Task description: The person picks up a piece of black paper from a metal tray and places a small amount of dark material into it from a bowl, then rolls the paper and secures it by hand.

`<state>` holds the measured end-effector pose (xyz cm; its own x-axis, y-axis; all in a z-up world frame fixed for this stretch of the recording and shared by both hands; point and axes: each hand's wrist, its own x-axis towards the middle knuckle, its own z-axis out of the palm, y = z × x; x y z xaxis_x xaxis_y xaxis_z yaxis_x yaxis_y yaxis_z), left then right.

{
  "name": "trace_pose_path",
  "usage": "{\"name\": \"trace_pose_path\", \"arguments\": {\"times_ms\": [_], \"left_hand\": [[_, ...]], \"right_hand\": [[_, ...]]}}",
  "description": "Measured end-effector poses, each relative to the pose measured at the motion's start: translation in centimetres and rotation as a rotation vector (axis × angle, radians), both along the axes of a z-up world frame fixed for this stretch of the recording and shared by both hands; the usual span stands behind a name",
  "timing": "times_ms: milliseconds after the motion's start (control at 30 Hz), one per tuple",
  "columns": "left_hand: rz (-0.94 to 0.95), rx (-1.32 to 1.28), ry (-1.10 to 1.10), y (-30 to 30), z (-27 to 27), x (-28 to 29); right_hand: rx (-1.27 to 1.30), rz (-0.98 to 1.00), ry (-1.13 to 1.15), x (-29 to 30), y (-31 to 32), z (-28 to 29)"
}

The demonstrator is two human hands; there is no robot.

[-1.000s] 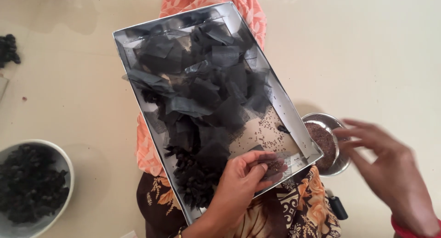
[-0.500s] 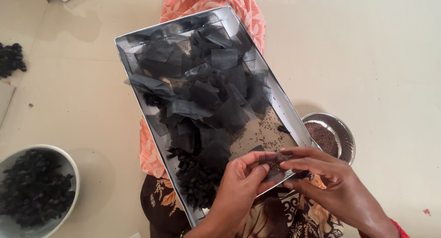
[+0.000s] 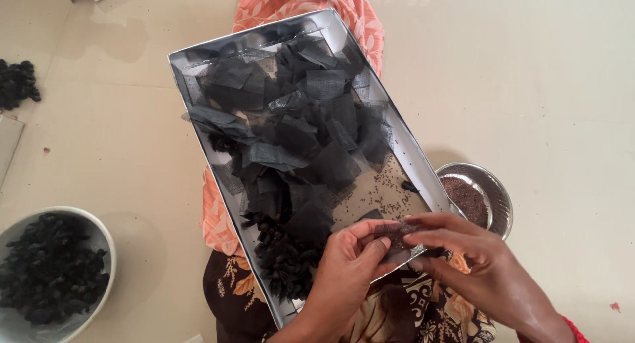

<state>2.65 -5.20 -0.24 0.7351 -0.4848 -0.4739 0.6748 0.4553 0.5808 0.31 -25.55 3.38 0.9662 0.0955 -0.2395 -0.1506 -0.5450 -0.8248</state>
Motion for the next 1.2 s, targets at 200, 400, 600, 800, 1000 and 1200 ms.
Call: {"name": "trace_pose_path", "arguments": {"times_ms": [200, 400, 600, 800, 1000, 1200], "left_hand": [[0.012, -0.011, -0.010, -0.1, -0.3, -0.1], [-0.009, 0.013, -0.010, -0.1, -0.3, -0.1], [-0.023, 0.029, -0.019, 0.0, 0.3, -0.1], [-0.031, 0.013, 0.006, 0.2, 0.7, -0.1], [-0.024, 0.002, 0.041, 0.0, -0.3, -0.4], [-0.021, -0.017, 0.056, 0.1, -0.4, -0.4]], "right_hand": [[0.028, -0.063, 0.045, -0.3, 0.2, 0.0], [0.055, 0.014, 0.010, -0.2, 0.6, 0.1], [0.143, -0.050, -0.019, -0.4, 0.3, -0.9], [0.304, -0.215, 0.102, -0.4, 0.6, -1.4], [0.436, -0.340, 0.007, -1.4, 0.4, -3.6], [0.431, -0.384, -0.020, -1.4, 0.6, -3.9]]}}
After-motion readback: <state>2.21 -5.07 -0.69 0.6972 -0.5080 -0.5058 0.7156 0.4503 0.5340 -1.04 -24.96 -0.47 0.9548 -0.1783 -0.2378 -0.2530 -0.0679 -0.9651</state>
